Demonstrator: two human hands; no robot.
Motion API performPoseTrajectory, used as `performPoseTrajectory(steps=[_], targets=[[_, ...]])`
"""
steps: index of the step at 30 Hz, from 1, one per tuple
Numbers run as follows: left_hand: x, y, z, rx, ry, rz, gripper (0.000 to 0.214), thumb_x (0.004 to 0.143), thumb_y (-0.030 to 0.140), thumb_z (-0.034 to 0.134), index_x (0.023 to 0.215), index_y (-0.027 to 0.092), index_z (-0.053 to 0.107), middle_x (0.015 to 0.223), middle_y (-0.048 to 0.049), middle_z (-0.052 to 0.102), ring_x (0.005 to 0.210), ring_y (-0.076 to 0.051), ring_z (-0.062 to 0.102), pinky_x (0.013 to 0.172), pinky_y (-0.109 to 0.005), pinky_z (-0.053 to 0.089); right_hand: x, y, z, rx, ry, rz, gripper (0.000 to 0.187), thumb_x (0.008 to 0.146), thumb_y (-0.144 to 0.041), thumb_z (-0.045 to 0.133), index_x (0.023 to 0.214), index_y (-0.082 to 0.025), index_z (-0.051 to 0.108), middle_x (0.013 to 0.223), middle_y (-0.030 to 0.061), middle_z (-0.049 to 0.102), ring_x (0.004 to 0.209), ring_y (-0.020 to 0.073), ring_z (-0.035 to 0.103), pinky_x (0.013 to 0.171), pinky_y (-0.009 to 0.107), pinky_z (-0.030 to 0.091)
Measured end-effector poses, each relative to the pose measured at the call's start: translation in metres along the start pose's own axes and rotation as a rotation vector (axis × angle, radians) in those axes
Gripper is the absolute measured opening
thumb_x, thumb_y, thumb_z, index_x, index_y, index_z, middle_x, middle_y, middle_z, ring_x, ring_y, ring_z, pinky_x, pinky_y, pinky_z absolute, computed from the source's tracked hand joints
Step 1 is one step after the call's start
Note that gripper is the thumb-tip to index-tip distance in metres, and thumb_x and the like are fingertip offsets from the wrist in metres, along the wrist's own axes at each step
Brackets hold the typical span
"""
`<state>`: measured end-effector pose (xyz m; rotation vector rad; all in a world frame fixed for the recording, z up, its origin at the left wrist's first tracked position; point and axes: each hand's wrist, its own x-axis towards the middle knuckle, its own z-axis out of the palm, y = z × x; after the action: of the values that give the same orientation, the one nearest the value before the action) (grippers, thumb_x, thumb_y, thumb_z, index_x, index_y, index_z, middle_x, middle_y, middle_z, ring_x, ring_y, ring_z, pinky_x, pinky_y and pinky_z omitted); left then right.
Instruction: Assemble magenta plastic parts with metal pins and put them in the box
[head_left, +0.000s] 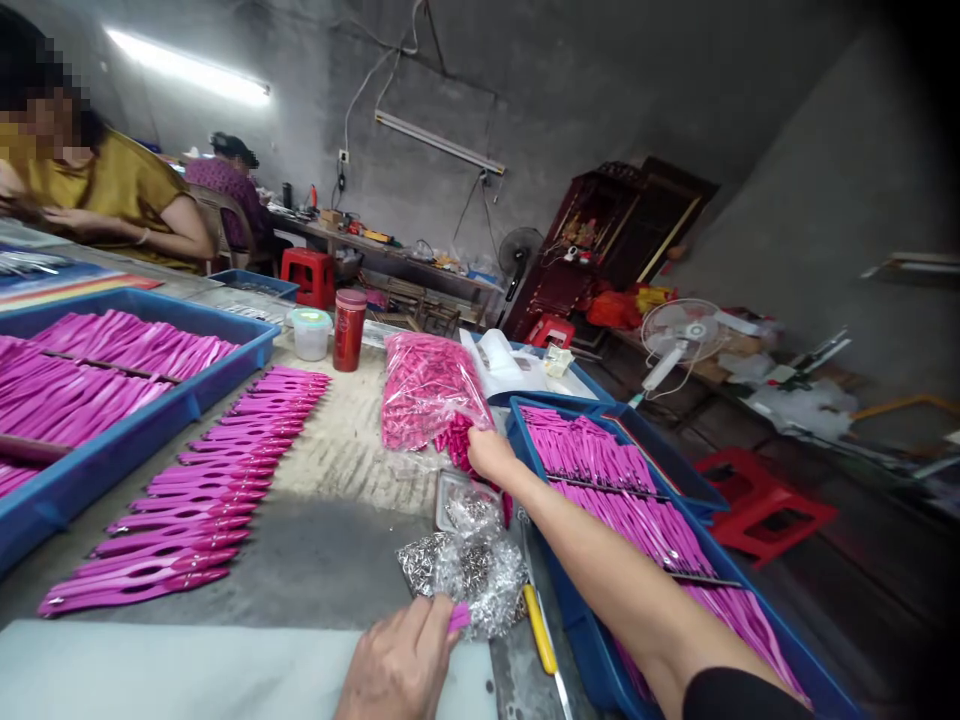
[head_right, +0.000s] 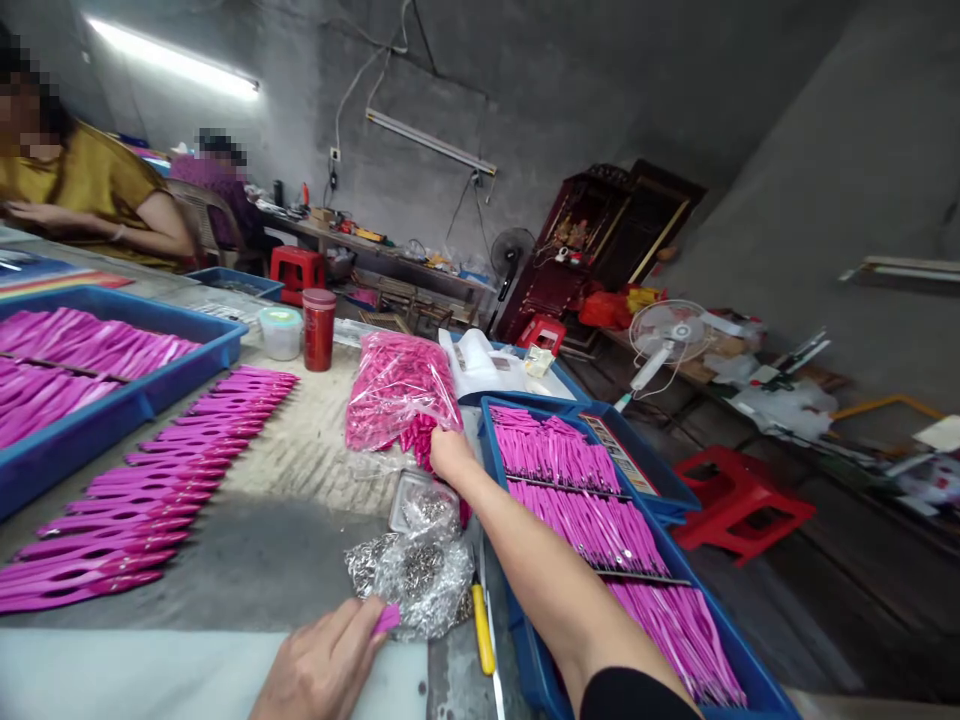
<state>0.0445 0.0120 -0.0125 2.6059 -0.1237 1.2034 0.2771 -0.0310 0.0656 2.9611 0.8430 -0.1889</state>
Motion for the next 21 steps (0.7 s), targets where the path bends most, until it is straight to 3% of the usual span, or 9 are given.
performPoseTrajectory(steps=[5,9,11,16,19,21], targets=[[0.0,-0.001,-0.002,-0.014,-0.035,-0.011,0.018,0.088,0.02,0.034,0.093,0.018,0.051,0.06,0.0009,0.054,0.049,-0.012,0.052,0.047,-0.022,0.039,0.004,0.004,0.003,0.141,0.097,0.001,0.022,0.085,-0.023,0.047,0.101,-0.009,0.054,0.096,0.0108,0.061,0.089,0.0187,0.058,0.078,0.035,0.043],[0.003,-0.001,-0.008,-0.037,-0.07,0.029,0.016,0.086,0.018,0.037,0.094,0.016,0.05,0.062,0.0001,0.055,0.05,-0.012,0.053,0.046,-0.022,0.041,-0.009,0.009,-0.004,0.306,0.117,-0.074,0.014,0.076,-0.014,0.049,0.084,-0.013,0.06,0.091,0.0115,0.064,0.094,0.0219,0.056,0.08,0.029,0.039],[0.005,-0.001,-0.01,-0.039,-0.057,0.028,0.016,0.086,0.018,0.036,0.092,0.016,0.051,0.062,0.0003,0.055,0.048,-0.012,0.053,0.045,-0.022,0.042,-0.022,0.01,-0.007,0.419,0.106,-0.112,0.013,0.073,-0.015,0.049,0.081,-0.016,0.06,0.083,0.0069,0.065,0.088,0.0205,0.059,0.075,0.026,0.041],[0.007,0.002,-0.014,-0.05,-0.029,0.018,0.017,0.087,0.018,0.035,0.091,0.015,0.051,0.06,0.0002,0.055,0.048,-0.013,0.053,0.046,-0.023,0.043,-0.07,0.01,-0.011,0.775,-0.013,-0.161,0.011,0.071,-0.019,0.043,0.08,-0.018,0.049,0.055,-0.0042,0.055,0.049,0.0125,0.058,0.043,0.019,0.04],[0.009,0.003,-0.018,-0.08,-0.01,0.038,0.018,0.087,0.019,0.034,0.088,0.014,0.051,0.06,-0.0006,0.055,0.049,-0.012,0.054,0.047,-0.022,0.044,-0.103,0.01,-0.014,0.983,-0.07,-0.167,0.007,0.068,-0.021,0.045,0.075,-0.019,0.042,0.052,-0.0071,0.05,0.046,0.011,0.057,0.04,0.018,0.039],[0.01,0.004,-0.02,-0.1,-0.001,0.048,0.018,0.087,0.019,0.034,0.088,0.014,0.051,0.06,-0.0005,0.054,0.049,-0.012,0.054,0.047,-0.022,0.044,-0.123,0.012,-0.015,1.237,-0.109,-0.187,0.013,0.066,-0.024,0.052,0.073,-0.019,0.042,0.052,-0.0071,0.052,0.045,0.0101,0.056,0.04,0.017,0.039]])
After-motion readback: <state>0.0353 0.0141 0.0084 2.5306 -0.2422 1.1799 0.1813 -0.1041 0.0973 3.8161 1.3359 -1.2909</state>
